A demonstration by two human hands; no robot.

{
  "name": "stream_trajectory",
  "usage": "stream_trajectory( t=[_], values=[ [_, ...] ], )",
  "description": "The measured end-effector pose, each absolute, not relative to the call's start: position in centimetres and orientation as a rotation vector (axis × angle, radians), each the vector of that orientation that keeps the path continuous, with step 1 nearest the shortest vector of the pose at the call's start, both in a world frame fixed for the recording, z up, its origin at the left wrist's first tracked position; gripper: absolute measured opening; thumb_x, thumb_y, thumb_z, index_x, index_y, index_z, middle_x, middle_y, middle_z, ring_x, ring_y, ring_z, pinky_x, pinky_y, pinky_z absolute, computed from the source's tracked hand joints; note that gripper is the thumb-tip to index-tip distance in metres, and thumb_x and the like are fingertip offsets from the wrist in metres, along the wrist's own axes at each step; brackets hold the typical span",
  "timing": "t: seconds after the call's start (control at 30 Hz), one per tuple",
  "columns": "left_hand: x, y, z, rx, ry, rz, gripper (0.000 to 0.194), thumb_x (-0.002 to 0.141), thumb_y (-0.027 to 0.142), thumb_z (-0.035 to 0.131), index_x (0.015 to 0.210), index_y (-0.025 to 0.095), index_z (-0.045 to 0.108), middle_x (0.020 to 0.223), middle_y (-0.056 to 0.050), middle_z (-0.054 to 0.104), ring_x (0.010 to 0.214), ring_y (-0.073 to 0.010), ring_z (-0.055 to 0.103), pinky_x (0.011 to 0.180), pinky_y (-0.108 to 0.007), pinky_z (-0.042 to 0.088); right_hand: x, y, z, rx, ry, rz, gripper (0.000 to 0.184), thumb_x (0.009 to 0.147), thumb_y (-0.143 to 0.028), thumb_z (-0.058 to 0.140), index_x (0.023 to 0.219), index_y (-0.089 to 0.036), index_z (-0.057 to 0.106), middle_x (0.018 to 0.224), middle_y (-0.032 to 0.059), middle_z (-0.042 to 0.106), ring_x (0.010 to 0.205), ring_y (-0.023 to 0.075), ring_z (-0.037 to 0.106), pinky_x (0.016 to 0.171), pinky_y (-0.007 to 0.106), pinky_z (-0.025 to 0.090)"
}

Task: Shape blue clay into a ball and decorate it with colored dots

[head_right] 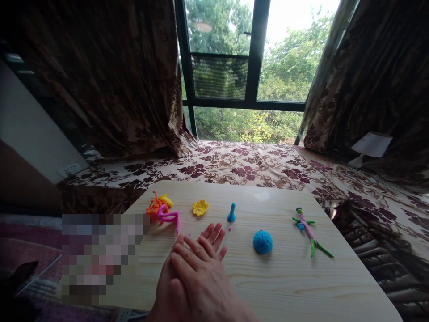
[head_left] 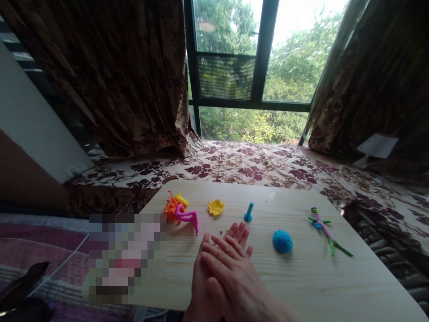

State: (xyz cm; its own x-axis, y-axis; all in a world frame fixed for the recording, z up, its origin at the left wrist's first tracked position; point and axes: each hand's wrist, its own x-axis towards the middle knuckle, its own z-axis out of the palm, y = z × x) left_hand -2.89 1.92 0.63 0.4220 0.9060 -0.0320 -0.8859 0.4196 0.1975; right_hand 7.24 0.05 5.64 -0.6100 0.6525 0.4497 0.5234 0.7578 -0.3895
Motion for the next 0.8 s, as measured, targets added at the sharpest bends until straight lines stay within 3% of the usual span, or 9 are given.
stream_trajectory(
  t=[0.07, 0.13, 0.3, 0.47, 0.6, 0.8],
  values=[
    [-2.9, 1.9, 0.5, 0.162, 0.153, 1.152, 0.061, 0.083, 0.055, 0.030, 0.135, 0.023, 0.032, 0.142, -0.004, 0.036, 0.134, -0.0196, 0.017, 0.109, -0.036, 0.014, 7.1, 0.0, 5.3, -0.874, -2.436, 0.280, 0.042, 0.088, -0.029, 0.041, 0.128, -0.016, 0.044, 0.135, 0.0054, 0.044, 0.128, 0.0210, 0.033, 0.107, 0.040, 0.026],
    [-3.4, 2.0, 0.7, 0.153, 0.170, 1.164, 0.063, 0.084, 0.053, 0.029, 0.135, 0.015, 0.033, 0.141, -0.010, 0.037, 0.133, -0.0226, 0.020, 0.109, -0.041, 0.013, 7.4, -0.1, 4.4, -0.915, -2.466, 0.236, 0.043, 0.087, -0.029, 0.041, 0.128, -0.016, 0.043, 0.135, 0.0066, 0.043, 0.127, 0.0216, 0.034, 0.107, 0.041, 0.027],
    [-4.9, 2.2, 1.6, 0.118, 0.136, 1.114, 0.069, 0.084, 0.054, 0.026, 0.137, 0.008, 0.025, 0.140, -0.016, 0.037, 0.132, -0.0249, 0.024, 0.108, -0.043, 0.016, 8.6, -0.6, 1.2, -1.060, -2.427, 0.006, 0.058, 0.086, -0.032, 0.044, 0.135, -0.004, 0.030, 0.143, 0.0161, 0.024, 0.132, 0.0285, 0.019, 0.105, 0.045, 0.030],
    [-4.1, 1.9, 1.0, 0.111, 0.113, 1.153, 0.071, 0.084, 0.056, 0.025, 0.135, 0.006, 0.030, 0.137, -0.017, 0.040, 0.130, -0.0255, 0.028, 0.109, -0.043, 0.014, 8.0, -0.6, 0.4, -0.831, -2.438, -0.078, 0.064, 0.085, -0.043, 0.043, 0.136, -0.007, 0.030, 0.139, 0.0156, 0.034, 0.131, 0.0273, 0.024, 0.102, 0.044, 0.035],
    [-4.1, 1.6, 0.7, 0.125, 0.114, 1.056, 0.073, 0.082, 0.059, 0.025, 0.135, 0.008, 0.030, 0.138, -0.016, 0.040, 0.131, -0.0251, 0.026, 0.109, -0.045, 0.011, 8.2, -0.1, 1.1, -1.036, -2.426, 0.022, 0.064, 0.085, -0.039, 0.044, 0.137, -0.006, 0.028, 0.143, 0.0153, 0.024, 0.132, 0.0290, 0.019, 0.107, 0.047, 0.025],
    [-4.8, 1.5, 0.8, 0.070, 0.084, 1.117, 0.076, 0.083, 0.057, 0.027, 0.137, 0.003, 0.022, 0.138, -0.020, 0.038, 0.131, -0.0255, 0.026, 0.108, -0.042, 0.015, 8.5, -0.3, -0.1, -0.879, -2.437, -0.055, 0.074, 0.083, -0.052, 0.042, 0.137, -0.004, 0.027, 0.142, 0.0179, 0.025, 0.132, 0.0302, 0.019, 0.105, 0.044, 0.029]
  ],
)
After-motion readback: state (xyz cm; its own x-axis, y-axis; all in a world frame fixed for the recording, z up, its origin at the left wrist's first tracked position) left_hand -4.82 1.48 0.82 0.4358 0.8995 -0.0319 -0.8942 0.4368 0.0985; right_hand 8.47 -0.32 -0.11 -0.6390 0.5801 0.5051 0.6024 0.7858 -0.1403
